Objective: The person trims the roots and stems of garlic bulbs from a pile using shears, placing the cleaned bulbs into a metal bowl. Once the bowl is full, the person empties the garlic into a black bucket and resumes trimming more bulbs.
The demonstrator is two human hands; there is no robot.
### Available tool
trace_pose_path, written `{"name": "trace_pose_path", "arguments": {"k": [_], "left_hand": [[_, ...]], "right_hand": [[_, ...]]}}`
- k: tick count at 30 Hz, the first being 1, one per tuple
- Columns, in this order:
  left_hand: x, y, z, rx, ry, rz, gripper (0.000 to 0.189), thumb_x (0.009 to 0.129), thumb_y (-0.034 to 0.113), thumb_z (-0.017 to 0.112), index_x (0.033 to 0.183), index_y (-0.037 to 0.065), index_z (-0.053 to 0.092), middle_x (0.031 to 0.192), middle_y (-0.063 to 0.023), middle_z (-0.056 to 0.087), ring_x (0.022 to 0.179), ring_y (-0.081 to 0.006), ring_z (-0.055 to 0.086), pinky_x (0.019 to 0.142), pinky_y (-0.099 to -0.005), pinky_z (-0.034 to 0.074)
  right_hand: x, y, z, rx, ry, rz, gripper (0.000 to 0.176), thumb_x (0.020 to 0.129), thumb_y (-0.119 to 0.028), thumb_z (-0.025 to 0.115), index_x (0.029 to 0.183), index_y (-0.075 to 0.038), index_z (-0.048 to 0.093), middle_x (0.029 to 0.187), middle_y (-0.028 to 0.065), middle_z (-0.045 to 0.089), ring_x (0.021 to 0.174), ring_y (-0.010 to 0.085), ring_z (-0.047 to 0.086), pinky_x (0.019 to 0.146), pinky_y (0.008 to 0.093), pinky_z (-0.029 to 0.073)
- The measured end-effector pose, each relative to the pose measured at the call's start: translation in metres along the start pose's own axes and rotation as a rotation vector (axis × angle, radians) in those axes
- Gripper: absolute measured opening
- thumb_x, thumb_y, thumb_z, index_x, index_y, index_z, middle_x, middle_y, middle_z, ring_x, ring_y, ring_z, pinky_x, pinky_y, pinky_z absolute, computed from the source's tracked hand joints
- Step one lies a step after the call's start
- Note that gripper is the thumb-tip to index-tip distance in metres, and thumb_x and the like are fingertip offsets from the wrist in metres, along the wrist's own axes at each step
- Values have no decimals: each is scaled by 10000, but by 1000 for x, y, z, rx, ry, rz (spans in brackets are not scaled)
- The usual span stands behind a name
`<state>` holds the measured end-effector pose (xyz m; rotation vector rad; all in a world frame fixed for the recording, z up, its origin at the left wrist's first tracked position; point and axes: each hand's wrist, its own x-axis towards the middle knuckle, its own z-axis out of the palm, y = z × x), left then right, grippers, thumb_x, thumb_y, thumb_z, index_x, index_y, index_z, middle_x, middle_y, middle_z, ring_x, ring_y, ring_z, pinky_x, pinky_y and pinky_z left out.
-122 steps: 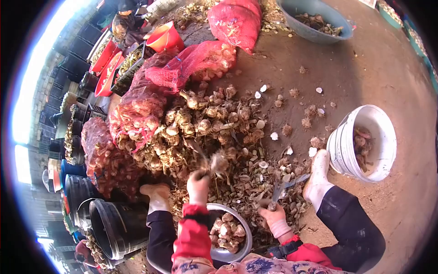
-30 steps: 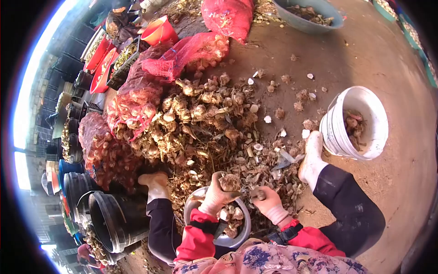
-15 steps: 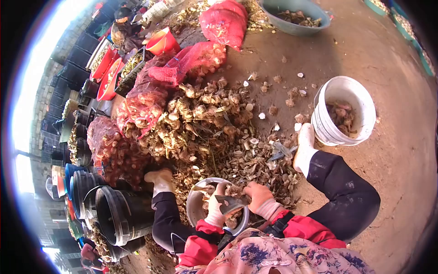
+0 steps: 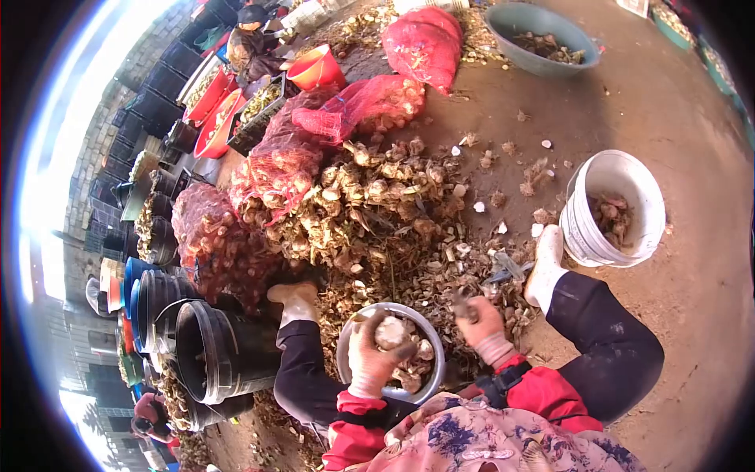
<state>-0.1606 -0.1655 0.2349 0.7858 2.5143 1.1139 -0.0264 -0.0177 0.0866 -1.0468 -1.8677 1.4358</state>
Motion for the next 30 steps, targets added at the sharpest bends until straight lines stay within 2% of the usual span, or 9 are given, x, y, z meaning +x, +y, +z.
{"name": "trace_pose_path", "arguments": {"k": [2,3,10,13,14,17,20,26,30], "left_hand": [[-2,12,-1,-867,-90,-402,467,653,225,835,1016,41,604,977,-93,601,901,-236,606,852,-359,489],[9,12,3,-1253,-311,-175,363,722,146,774,1004,48,567,963,-90,613,895,-234,617,839,-378,511],[-21,18,27,-1522,-226,-458,303,804,215,654,1046,51,573,1016,-94,612,989,-251,583,923,-413,465],[-31,-2,28,-1798,-227,-569,321,758,279,669,983,67,584,949,-79,598,863,-248,556,747,-391,456],[-29,9,18,-1708,-361,-469,289,763,296,664,920,72,573,933,-78,601,848,-244,553,743,-396,468],[-37,-6,-8,-1418,-348,-544,247,802,276,656,893,72,549,1033,-90,589,846,-219,565,753,-368,483],[-39,-115,-8,21,-457,-153,640,755,322,770,1237,9,490,1123,-111,584,1015,-237,583,909,-345,469],[132,-119,75,-487,-89,-559,401,810,164,701,1174,11,633,1044,-118,690,934,-176,637,813,-286,493],[234,-190,157,76,-82,-419,412,781,249,687,1152,72,647,1033,-143,695,933,-263,667,824,-333,504]], "right_hand": [[-8,-50,-8,123,-128,-228,183,724,-129,738,850,-56,629,886,127,618,761,278,621,659,363,497],[-11,-56,-6,113,-203,-258,216,697,-132,748,865,-60,634,905,129,612,794,301,616,680,374,498],[-12,-80,-7,-7,-335,-359,266,653,-131,726,902,-81,646,932,129,611,860,352,596,749,405,489],[-15,-16,12,-77,-343,70,249,726,-113,662,972,-77,659,964,154,636,883,356,614,772,389,490],[-25,64,30,322,-389,422,225,774,-132,624,986,-65,664,940,172,656,874,345,631,754,380,494],[-24,89,8,-168,-214,523,153,774,-147,623,889,-53,660,763,140,658,687,270,616,678,351,488],[-8,79,6,204,-140,645,88,723,-73,670,806,-54,650,711,52,641,643,167,579,643,309,479],[3,55,21,381,-40,635,180,662,-12,731,813,-67,651,761,-6,649,711,115,587,693,277,492],[14,26,14,454,-44,745,198,690,38,717,851,-52,645,792,8,649,728,120,595,698,278,497]]}}
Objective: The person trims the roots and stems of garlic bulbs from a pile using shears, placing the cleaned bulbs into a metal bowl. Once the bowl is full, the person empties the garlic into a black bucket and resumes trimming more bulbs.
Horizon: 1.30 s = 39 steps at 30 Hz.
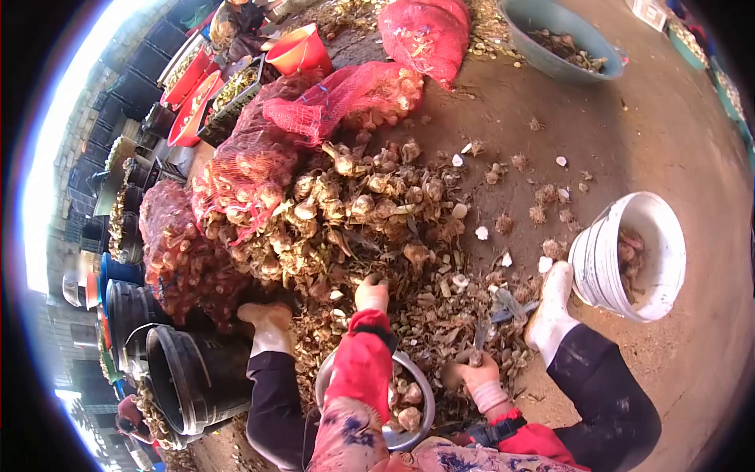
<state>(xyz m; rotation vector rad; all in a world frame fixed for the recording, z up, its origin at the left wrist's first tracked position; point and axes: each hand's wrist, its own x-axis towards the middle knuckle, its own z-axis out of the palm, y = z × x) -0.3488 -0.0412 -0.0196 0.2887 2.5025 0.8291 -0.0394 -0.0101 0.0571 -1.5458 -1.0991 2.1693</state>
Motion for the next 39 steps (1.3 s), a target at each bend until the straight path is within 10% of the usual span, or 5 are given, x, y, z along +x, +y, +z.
{"name": "trace_pose_path", "arguments": {"k": [4,12,24,30,39], "left_hand": [[26,24,27,506,-102,-163,542,678,312,749,1164,95,641,1066,-183,674,1013,-376,628,885,-378,495],[-95,100,-35,-1332,-367,-20,656,689,-143,546,1289,95,431,1054,-84,611,929,-248,642,781,-418,561],[-210,88,-63,-128,-351,407,681,664,-46,774,1241,33,422,1025,-68,609,919,-170,595,819,-310,510],[-214,149,-56,-970,-397,241,410,796,52,704,1169,45,536,1018,-77,654,891,-148,617,729,-249,496],[-260,352,11,-1132,-1109,353,602,917,333,614,1401,93,348,1145,-43,541,1006,-211,544,919,-397,430]], "right_hand": [[1,-14,4,64,42,173,196,689,42,722,847,-36,638,786,2,644,713,119,592,680,277,491],[9,-9,2,90,147,45,193,692,21,726,866,-37,665,799,-1,655,736,114,599,700,269,483],[-39,-52,6,-742,-2,-815,218,731,-106,732,917,-40,638,840,97,600,755,233,600,709,337,483],[-83,-96,-20,301,115,-83,211,708,-14,716,914,-29,668,781,9,640,661,102,576,602,253,476],[-30,-19,-25,439,367,-112,162,745,-7,691,891,-51,635,622,31,574,314,154,460,319,291,348]]}}
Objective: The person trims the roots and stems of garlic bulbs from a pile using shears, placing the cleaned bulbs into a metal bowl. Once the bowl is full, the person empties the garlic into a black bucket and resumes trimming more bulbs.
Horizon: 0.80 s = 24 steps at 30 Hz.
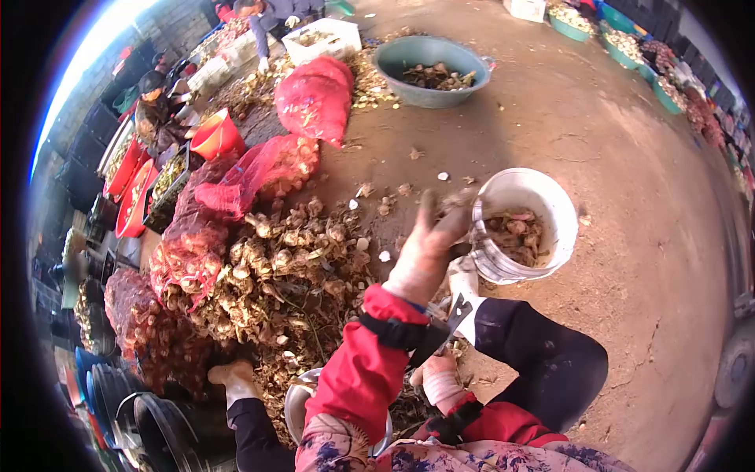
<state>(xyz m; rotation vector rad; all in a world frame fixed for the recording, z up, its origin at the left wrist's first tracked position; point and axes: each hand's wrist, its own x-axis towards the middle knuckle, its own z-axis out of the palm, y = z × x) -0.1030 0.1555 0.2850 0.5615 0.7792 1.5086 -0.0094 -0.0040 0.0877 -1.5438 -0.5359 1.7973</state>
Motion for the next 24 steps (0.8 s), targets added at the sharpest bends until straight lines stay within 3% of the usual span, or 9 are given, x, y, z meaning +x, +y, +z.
{"name": "trace_pose_path", "arguments": {"k": [2,6,7,9,11,15,18,20,24], "left_hand": [[10,6,-14,116,42,69,811,922,313,612,1514,130,89,1313,-38,458,1078,-246,516,913,-438,423],[-8,17,-142,298,540,318,424,896,194,603,1280,40,508,1005,-23,552,877,-141,565,738,-311,480],[-22,13,-179,113,718,307,324,889,170,598,1180,27,601,893,-21,576,800,-118,568,696,-275,479],[-63,-18,-295,462,1082,140,254,849,137,627,1076,30,668,852,-39,649,767,-102,581,693,-247,469],[-91,-47,-341,611,1298,70,278,795,167,704,1032,25,681,825,-11,647,734,-89,566,668,-238,465],[-73,-100,-413,1064,1147,-169,482,722,231,785,1118,4,632,1048,-123,689,947,-244,639,877,-329,479],[-30,-103,-406,1035,1095,-344,614,673,218,830,1189,-1,580,1095,-115,673,967,-272,637,889,-348,480],[-16,-114,-417,752,1041,-105,603,750,138,789,1263,-26,517,1054,-98,657,943,-221,623,846,-321,492],[-39,-82,-355,373,747,-133,555,789,178,759,1238,-2,487,1004,-83,626,886,-171,607,767,-314,499]], "right_hand": [[-13,-23,1,-13,-60,57,167,747,-7,695,895,-53,632,619,34,571,318,156,463,320,289,352],[-9,-30,1,111,-137,122,183,760,-8,694,925,-51,628,631,44,581,346,167,486,342,291,377],[-1,-23,0,185,-181,118,190,765,-5,684,939,-38,616,645,57,595,363,183,513,366,302,401],[-4,-35,11,-34,-131,195,178,767,-17,701,930,-27,629,662,50,598,370,176,519,338,288,406],[4,-19,15,-42,-138,193,176,767,-23,708,926,-23,633,668,46,599,384,172,529,333,286,415],[11,-5,19,-83,-218,253,197,769,-23,710,954,-18,644,702,52,619,400,161,539,349,285,439],[7,-9,25,-186,-223,302,217,764,-9,711,973,-11,650,703,50,623,396,156,530,361,279,445],[7,-11,29,-317,-231,282,235,747,5,722,971,-5,651,681,43,611,392,151,519,364,275,441],[8,-15,31,-279,-272,358,181,732,-41,740,903,-57,684,641,-14,586,449,84,487,404,248,372]]}}
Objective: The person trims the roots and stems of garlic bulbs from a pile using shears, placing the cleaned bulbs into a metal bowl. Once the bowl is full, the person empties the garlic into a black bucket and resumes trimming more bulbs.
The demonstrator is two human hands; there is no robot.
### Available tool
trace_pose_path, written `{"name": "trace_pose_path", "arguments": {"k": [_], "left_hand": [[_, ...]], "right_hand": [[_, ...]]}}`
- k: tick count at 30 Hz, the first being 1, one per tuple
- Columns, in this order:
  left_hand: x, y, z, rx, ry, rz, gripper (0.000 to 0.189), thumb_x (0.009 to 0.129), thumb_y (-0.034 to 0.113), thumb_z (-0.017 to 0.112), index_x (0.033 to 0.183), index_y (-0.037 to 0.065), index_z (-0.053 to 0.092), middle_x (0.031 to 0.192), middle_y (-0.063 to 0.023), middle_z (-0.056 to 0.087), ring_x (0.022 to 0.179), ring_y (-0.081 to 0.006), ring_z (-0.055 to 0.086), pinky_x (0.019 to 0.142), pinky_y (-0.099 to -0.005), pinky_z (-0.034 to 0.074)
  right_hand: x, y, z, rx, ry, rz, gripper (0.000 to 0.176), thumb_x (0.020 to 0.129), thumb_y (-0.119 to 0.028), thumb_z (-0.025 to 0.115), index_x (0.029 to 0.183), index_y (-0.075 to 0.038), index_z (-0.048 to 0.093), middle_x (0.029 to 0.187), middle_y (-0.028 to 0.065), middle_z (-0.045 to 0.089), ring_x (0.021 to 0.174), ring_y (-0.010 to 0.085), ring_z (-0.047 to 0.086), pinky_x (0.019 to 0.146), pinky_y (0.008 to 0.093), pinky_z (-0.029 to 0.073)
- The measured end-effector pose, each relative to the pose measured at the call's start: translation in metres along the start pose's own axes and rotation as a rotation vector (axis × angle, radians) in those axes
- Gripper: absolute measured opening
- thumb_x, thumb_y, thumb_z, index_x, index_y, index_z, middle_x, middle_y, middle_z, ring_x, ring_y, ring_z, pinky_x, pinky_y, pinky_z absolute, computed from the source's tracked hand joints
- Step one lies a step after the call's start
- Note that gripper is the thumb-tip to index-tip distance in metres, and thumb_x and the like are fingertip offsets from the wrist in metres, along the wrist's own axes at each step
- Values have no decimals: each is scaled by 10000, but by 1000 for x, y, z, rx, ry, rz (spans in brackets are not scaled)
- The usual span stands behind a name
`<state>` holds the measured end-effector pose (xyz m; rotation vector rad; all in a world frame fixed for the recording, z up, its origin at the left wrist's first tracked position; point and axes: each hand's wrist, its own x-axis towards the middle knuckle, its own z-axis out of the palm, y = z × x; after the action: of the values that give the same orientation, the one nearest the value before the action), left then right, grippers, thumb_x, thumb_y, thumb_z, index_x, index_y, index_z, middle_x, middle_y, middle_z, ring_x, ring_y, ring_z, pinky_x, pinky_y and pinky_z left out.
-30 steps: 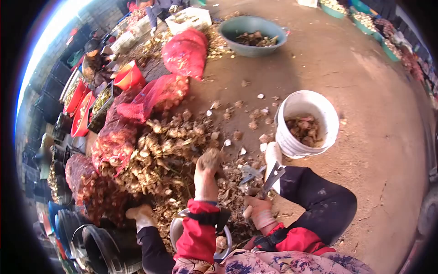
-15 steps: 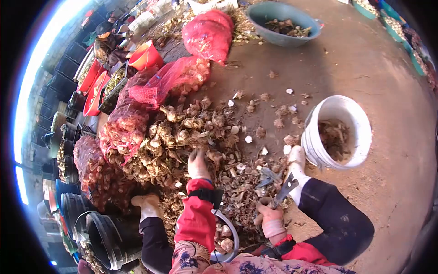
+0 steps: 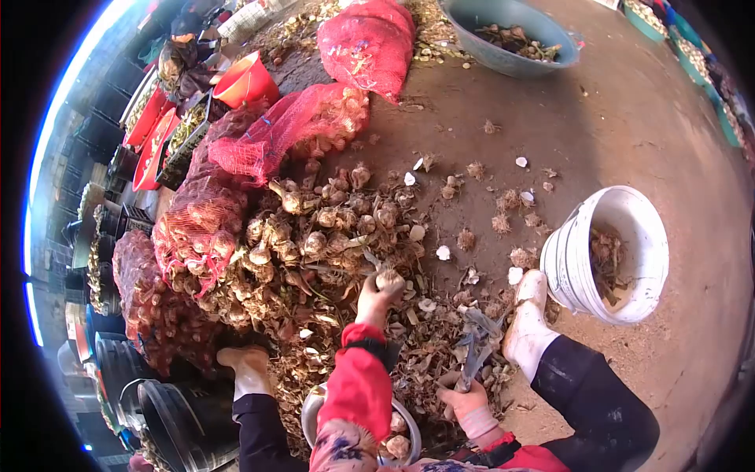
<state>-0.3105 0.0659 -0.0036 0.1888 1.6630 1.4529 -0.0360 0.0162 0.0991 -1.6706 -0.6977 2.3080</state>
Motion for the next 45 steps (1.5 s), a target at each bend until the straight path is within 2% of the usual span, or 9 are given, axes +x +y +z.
{"name": "trace_pose_path", "arguments": {"k": [6,10,13,18,20,27,31,38,45], "left_hand": [[-183,81,4,-469,-329,-45,309,804,120,662,1079,66,531,950,-53,570,900,-201,568,784,-343,473],[-266,72,-18,-377,-222,-80,914,645,34,797,1398,135,290,1138,-112,553,1050,-240,572,942,-388,461],[-304,84,-21,-83,-239,-218,1020,638,201,891,1408,80,233,1280,-173,504,1148,-247,545,931,-385,485],[-313,47,-42,466,-275,234,836,720,177,837,1342,6,305,1150,-141,591,1044,-203,589,888,-331,504],[-311,44,-37,-165,-221,-207,879,635,188,887,1302,-8,349,1152,-142,587,985,-188,596,852,-318,511],[-345,52,-21,569,-7,106,777,613,128,858,1240,10,413,1084,-102,576,961,-187,579,861,-311,480],[-389,95,-12,405,-67,395,832,561,98,878,1262,18,438,1143,-94,538,1090,-224,530,957,-358,434],[-355,79,-29,-446,1,297,615,697,13,780,1224,75,468,1042,-108,573,915,-239,591,796,-373,534],[-350,51,-12,-670,-49,100,532,768,230,726,1221,55,509,1134,-138,624,1075,-312,599,944,-469,489]], "right_hand": [[0,12,-3,-405,-12,-544,168,755,-84,697,913,-46,656,740,44,623,691,133,581,682,289,475],[-29,-8,10,-827,-166,-999,224,736,-150,687,940,-65,649,925,139,603,862,371,593,722,410,491],[-57,-14,15,-1079,-367,-981,226,716,-192,702,889,-56,652,883,144,599,852,367,605,727,421,500],[-70,6,18,-1202,-437,-1010,266,686,-255,704,869,-69,656,898,137,596,818,375,604,705,457,499],[-63,17,18,-1243,-386,-1030,280,657,-245,720,865,-68,656,867,137,591,822,370,601,703,451,498],[-56,18,1,-994,-105,-832,175,745,-143,628,904,-108,691,935,161,647,855,358,633,734,416,511],[39,36,-51,-814,223,-476,210,824,-201,560,849,-29,678,807,209,668,698,350,643,677,408,507],[-41,28,7,-523,-296,-1196,233,691,-59,727,897,-75,620,893,103,602,806,257,607,710,343,500],[-84,2,28,-665,-357,-1204,288,619,-63,756,887,-81,653,881,114,601,840,312,605,726,366,489]]}}
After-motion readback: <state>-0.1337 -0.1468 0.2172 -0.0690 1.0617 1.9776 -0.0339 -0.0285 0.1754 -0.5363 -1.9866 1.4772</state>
